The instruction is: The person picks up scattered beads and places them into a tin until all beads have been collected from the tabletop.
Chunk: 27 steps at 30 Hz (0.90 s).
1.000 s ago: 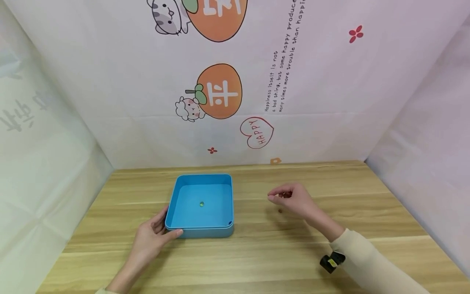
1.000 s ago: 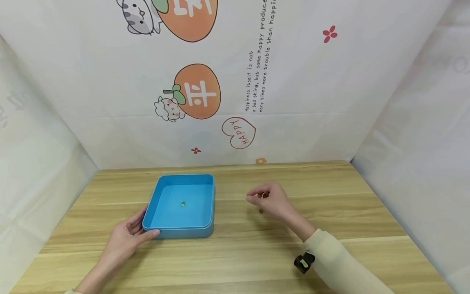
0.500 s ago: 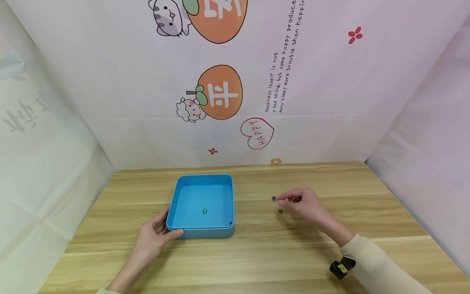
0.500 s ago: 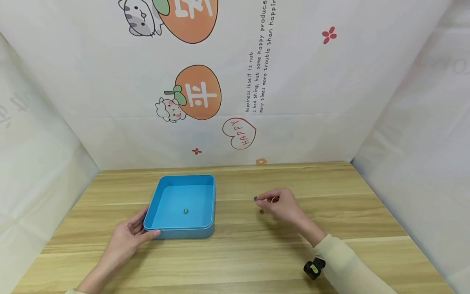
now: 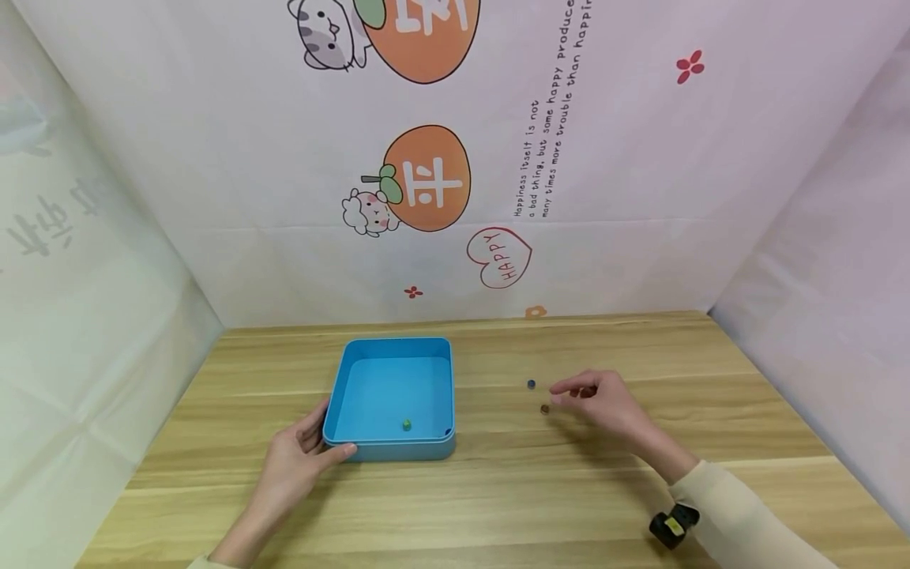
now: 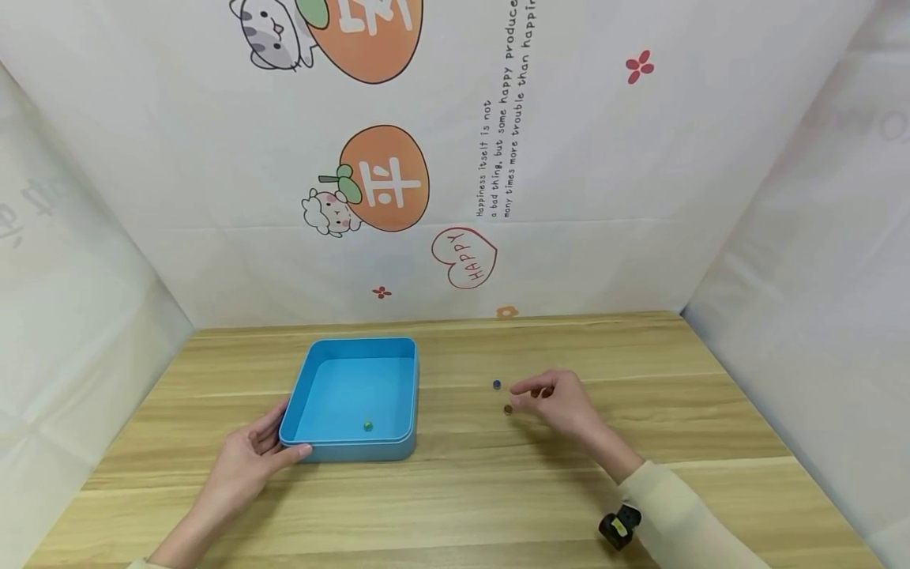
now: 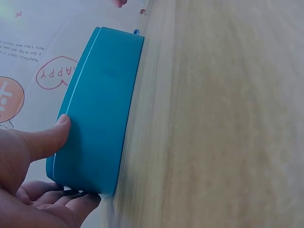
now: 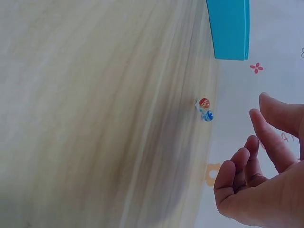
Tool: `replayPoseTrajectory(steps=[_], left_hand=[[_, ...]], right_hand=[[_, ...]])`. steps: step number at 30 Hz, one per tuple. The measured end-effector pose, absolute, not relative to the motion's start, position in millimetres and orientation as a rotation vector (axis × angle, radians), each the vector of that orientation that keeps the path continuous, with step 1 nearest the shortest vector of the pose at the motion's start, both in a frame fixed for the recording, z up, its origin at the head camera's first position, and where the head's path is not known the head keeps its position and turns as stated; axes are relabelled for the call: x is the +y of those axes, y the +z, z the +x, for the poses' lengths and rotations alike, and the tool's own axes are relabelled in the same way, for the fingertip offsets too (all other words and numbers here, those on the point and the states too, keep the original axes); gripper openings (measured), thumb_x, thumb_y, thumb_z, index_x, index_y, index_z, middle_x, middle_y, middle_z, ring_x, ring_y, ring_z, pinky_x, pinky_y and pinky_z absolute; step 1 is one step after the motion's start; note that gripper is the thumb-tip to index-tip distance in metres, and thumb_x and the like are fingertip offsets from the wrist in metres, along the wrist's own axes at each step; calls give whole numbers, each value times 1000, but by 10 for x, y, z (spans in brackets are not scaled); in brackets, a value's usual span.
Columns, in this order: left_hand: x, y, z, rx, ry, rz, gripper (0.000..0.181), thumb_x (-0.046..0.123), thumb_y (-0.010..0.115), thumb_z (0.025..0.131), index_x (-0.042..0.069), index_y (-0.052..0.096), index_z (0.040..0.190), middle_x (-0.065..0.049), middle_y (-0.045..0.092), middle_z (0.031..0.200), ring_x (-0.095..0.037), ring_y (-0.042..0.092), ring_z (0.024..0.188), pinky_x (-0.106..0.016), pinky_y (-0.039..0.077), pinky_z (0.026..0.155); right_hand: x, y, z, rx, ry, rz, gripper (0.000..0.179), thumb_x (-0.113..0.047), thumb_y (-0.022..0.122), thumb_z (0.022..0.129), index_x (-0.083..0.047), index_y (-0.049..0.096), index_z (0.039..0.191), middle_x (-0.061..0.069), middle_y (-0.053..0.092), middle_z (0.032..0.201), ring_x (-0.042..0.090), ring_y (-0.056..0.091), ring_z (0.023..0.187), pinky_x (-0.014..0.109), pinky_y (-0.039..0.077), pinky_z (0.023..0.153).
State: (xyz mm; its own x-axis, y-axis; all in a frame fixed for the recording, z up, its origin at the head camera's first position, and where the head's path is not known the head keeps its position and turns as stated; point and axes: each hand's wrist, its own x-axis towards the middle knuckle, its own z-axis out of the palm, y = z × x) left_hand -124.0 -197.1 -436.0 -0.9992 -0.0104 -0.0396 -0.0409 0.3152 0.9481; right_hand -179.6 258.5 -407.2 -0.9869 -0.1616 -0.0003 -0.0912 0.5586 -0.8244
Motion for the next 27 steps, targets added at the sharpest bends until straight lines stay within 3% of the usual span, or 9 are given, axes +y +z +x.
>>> replayPoseTrajectory(steps=[13, 27], left_hand=[[-1973, -4347, -1217, 2544, 1831, -44, 89, 7, 87, 89, -8, 35, 159, -28, 36, 161, -38, 40, 146, -41, 48, 108], [-1976, -4366, -1224, 2547, 1815, -43, 90, 9, 88, 89, -7, 35, 160, -28, 35, 161, -39, 40, 146, -42, 48, 107]], right_hand=[[2622, -4186, -1802, 2646, -1425, -161, 26, -15, 83, 94, 1, 80, 114, 10, 65, 103, 22, 50, 81, 25, 41, 58], [2571, -4307, -1830, 2705, -1371, -179, 20, -12, 87, 89, -3, 82, 106, 11, 73, 110, 22, 58, 87, 26, 48, 60]])
